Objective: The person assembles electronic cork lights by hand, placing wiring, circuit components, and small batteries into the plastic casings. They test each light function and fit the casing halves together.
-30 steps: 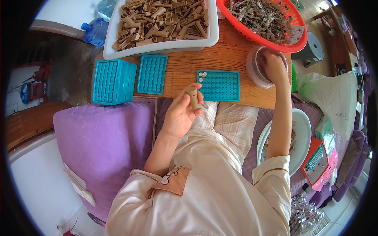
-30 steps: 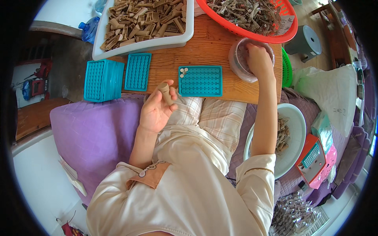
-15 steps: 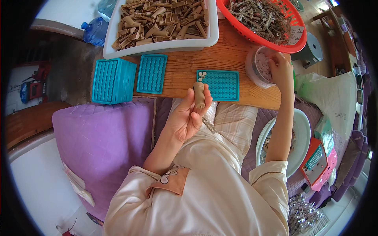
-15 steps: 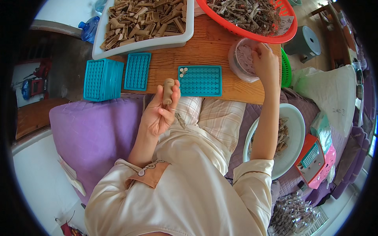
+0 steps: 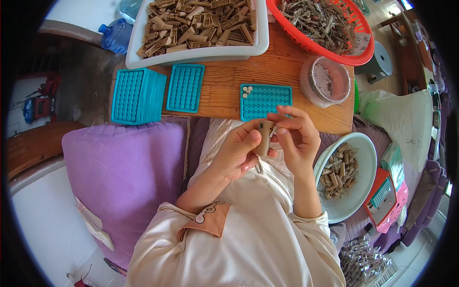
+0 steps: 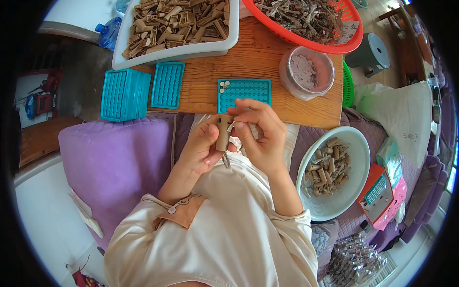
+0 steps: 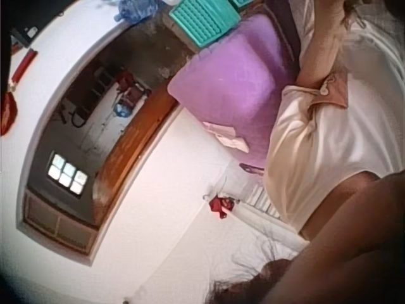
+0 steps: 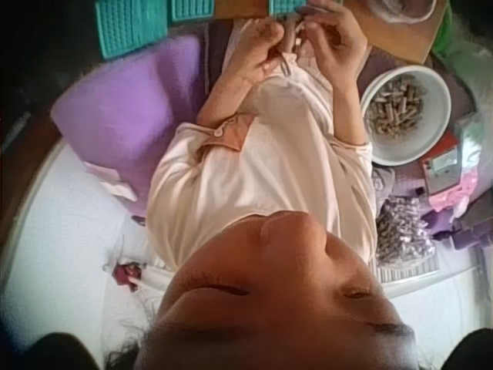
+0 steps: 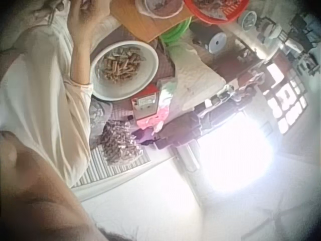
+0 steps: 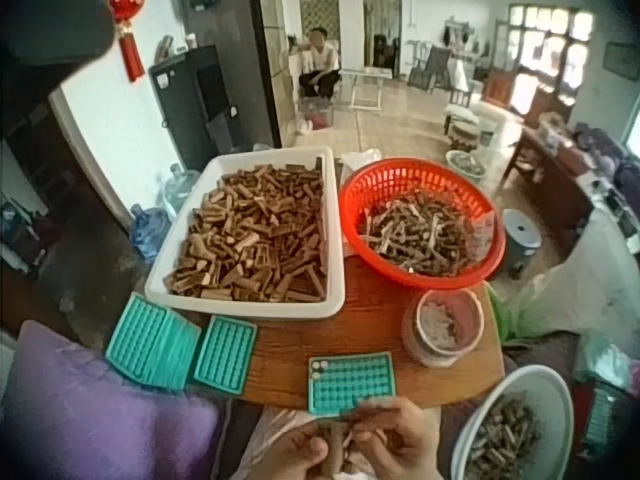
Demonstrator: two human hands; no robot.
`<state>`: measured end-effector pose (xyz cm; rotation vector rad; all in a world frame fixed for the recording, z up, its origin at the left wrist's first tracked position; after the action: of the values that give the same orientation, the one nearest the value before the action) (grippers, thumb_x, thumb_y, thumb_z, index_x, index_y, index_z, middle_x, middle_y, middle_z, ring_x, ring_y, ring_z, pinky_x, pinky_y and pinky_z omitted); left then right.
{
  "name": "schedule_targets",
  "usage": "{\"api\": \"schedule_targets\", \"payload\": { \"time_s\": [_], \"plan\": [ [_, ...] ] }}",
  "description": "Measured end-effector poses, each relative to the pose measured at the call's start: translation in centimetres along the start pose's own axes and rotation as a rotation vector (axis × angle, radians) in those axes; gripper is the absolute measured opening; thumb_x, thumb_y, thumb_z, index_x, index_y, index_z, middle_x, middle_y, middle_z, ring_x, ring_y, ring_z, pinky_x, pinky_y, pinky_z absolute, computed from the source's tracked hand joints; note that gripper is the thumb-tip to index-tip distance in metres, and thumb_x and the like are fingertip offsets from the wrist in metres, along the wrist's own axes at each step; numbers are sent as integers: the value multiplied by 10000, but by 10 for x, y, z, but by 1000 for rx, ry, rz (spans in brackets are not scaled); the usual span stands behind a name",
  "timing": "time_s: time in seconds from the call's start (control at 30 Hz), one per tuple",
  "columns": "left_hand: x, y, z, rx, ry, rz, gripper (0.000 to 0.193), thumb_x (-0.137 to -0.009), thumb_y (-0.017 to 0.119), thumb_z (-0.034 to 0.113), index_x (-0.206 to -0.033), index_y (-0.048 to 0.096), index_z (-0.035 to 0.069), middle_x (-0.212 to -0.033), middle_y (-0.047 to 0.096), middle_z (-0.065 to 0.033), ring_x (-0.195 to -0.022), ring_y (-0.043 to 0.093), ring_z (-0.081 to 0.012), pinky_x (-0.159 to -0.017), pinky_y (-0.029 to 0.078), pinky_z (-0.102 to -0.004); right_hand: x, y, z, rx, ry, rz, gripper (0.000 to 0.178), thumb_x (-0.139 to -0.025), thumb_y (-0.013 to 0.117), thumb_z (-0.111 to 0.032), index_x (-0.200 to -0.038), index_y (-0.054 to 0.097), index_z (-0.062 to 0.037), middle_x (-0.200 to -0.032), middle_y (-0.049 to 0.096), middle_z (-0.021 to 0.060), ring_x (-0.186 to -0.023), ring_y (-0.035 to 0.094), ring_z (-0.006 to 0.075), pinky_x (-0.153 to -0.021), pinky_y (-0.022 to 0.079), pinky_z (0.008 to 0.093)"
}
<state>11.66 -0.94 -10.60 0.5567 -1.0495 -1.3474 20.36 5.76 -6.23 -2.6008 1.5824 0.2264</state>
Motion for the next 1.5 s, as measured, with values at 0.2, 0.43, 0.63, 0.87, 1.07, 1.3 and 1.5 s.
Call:
{"api": "schedule_targets", "payload": {
  "time_s": [0.2, 0.43, 0.63, 0.87, 1.07, 1.3, 1.5],
  "plan": [
    [-1, -3, -8, 43, -79, -47, 479, -804, 512, 333, -1146, 395, 19, -917, 572, -93, -719, 606, -129, -306, 332, -107, 8, -5, -4, 96, -147, 19, 33, -780, 465, 44, -807, 478, 57, -983, 493, 166, -824, 580, 240, -723, 478, 298],
    [-2, -1, -9, 75, -85, -78, 464, -815, 503, 315, -1148, 385, 14, -917, 570, -84, -709, 610, -137, -326, 370, -113, 7, -8, -11, 260, -170, 62, 111, -685, 560, 74, -764, 527, 5, -833, 584, 121, -738, 604, 215, -610, 486, 274],
    [0, -2, -8, -19, -79, -61, 457, -821, 493, 312, -1141, 384, 4, -894, 570, -71, -727, 613, -138, -331, 381, -113, 11, -4, -20, 400, -308, -25, 98, -674, 582, 66, -738, 530, 14, -851, 585, 131, -741, 603, 215, -593, 502, 262],
    [0, -2, -3, -356, 14, 62, 551, -769, 540, 381, -1131, 402, -12, -815, 569, -64, -691, 616, -143, -313, 355, -132, 13, -4, -11, 469, -262, -20, 99, -674, 589, 65, -723, 524, 9, -849, 601, 123, -756, 607, 214, -574, 506, 259],
    [2, 4, 3, -507, 14, 81, 542, -779, 531, 370, -1129, 402, -23, -864, 572, -82, -706, 615, -148, -323, 362, -139, 16, -8, 8, 309, -209, -11, 108, -682, 571, 81, -732, 519, 1, -849, 600, 125, -748, 608, 216, -571, 504, 258],
    [0, -6, -7, -292, 6, 78, 500, -792, 525, 346, -1104, 410, -27, -866, 572, -96, -699, 616, -158, -321, 369, -141, 15, -7, 14, 194, -109, -34, 70, -738, 527, 71, -745, 500, 6, -871, 592, 137, -661, 598, 174, -519, 495, 234],
    [2, -7, -5, -276, 14, 101, 491, -795, 525, 334, -1106, 407, -28, -880, 568, -100, -682, 613, -149, -317, 362, -135, 13, -2, 13, 218, -122, -34, 69, -761, 510, 55, -733, 473, 4, -876, 596, 129, -602, 593, 154, -512, 492, 229]
  ]
}}
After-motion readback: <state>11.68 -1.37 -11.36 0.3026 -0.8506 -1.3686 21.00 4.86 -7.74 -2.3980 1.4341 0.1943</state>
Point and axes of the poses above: each hand's wrist, its own x-axis away from the middle knuckle, its own y-axis out of the palm, z = x × y, the point moved 6 cm from there along -x, towards the middle knuckle
